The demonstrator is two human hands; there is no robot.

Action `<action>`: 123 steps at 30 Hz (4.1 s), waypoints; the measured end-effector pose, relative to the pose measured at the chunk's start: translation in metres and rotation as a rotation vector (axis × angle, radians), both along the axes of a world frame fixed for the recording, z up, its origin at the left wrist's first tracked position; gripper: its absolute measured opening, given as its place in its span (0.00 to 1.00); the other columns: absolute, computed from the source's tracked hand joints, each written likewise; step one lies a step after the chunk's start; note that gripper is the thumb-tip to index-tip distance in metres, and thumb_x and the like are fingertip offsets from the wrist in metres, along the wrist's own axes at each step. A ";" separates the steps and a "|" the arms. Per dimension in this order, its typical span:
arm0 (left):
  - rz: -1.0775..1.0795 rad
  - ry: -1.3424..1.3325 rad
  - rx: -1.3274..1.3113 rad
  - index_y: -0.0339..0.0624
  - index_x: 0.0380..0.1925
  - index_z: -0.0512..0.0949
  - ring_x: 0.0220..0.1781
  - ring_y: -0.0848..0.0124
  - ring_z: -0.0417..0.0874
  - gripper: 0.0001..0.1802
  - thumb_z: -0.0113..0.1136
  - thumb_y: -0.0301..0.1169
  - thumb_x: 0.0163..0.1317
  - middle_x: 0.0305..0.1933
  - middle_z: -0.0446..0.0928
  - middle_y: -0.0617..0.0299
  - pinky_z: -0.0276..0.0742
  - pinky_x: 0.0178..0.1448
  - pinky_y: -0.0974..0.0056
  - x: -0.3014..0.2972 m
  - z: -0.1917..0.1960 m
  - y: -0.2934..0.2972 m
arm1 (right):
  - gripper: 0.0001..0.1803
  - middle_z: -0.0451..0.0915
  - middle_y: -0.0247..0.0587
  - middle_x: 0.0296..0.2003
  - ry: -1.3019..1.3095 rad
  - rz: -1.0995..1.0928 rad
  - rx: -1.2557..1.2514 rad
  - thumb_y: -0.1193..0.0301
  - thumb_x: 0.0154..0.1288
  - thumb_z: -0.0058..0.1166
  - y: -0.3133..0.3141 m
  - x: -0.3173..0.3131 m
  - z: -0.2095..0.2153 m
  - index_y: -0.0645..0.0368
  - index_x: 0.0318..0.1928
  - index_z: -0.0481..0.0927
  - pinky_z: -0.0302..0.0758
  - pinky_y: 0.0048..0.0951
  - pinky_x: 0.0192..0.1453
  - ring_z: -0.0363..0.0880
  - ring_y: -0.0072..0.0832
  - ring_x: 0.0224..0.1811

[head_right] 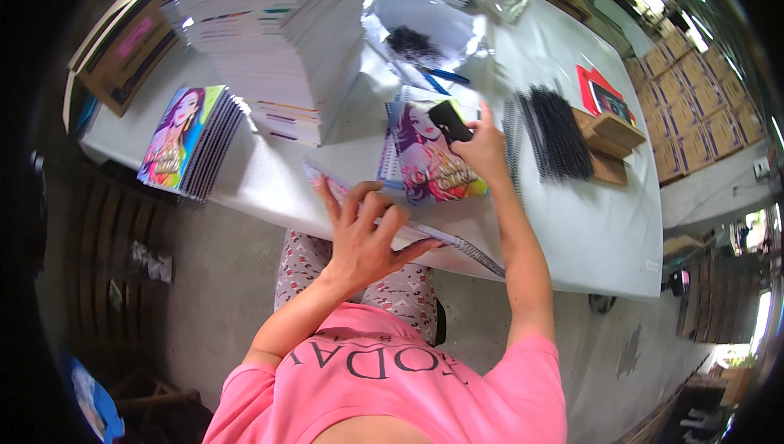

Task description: The person binds notebooks by manually threading plastic spiral coils into the pre-punched holes of notebook covers and paper stacks, then placing the finished notebooks onto a stack.

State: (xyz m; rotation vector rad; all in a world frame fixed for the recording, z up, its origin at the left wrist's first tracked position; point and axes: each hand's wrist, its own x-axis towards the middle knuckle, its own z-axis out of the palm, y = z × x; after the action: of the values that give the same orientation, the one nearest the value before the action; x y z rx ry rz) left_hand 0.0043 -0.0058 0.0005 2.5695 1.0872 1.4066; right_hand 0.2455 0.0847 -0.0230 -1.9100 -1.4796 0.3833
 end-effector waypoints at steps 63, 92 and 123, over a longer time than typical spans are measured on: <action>-0.025 -0.181 -0.095 0.41 0.18 0.71 0.43 0.54 0.67 0.33 0.73 0.56 0.21 0.38 0.64 0.57 0.65 0.47 0.55 -0.044 0.011 0.046 | 0.10 0.81 0.50 0.34 0.582 0.655 0.173 0.83 0.47 0.58 -0.071 -0.071 0.050 0.63 0.34 0.82 0.75 0.29 0.41 0.79 0.34 0.36; -0.259 -0.621 -0.480 0.38 0.41 0.56 0.47 0.64 0.62 0.56 0.83 0.46 0.13 0.43 0.58 0.56 0.63 0.52 0.64 -0.035 -0.021 0.061 | 0.19 0.83 0.41 0.37 0.361 0.760 0.057 0.86 0.45 0.58 -0.034 -0.095 0.062 0.62 0.42 0.82 0.73 0.23 0.45 0.80 0.26 0.38; -0.635 -1.428 -0.885 0.36 0.40 0.71 0.36 0.74 0.73 0.17 0.54 0.39 0.61 0.35 0.72 0.61 0.70 0.41 0.70 -0.081 0.052 0.076 | 0.24 0.76 0.36 0.47 1.231 0.445 -0.088 0.72 0.56 0.61 -0.098 -0.135 0.029 0.61 0.54 0.71 0.67 0.26 0.56 0.73 0.25 0.50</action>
State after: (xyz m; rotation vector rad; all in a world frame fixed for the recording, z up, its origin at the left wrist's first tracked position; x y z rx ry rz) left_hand -0.0762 0.0704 0.0524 0.7354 0.3561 1.4812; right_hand 0.1103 -0.0137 0.0059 -0.9379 -0.9571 1.5022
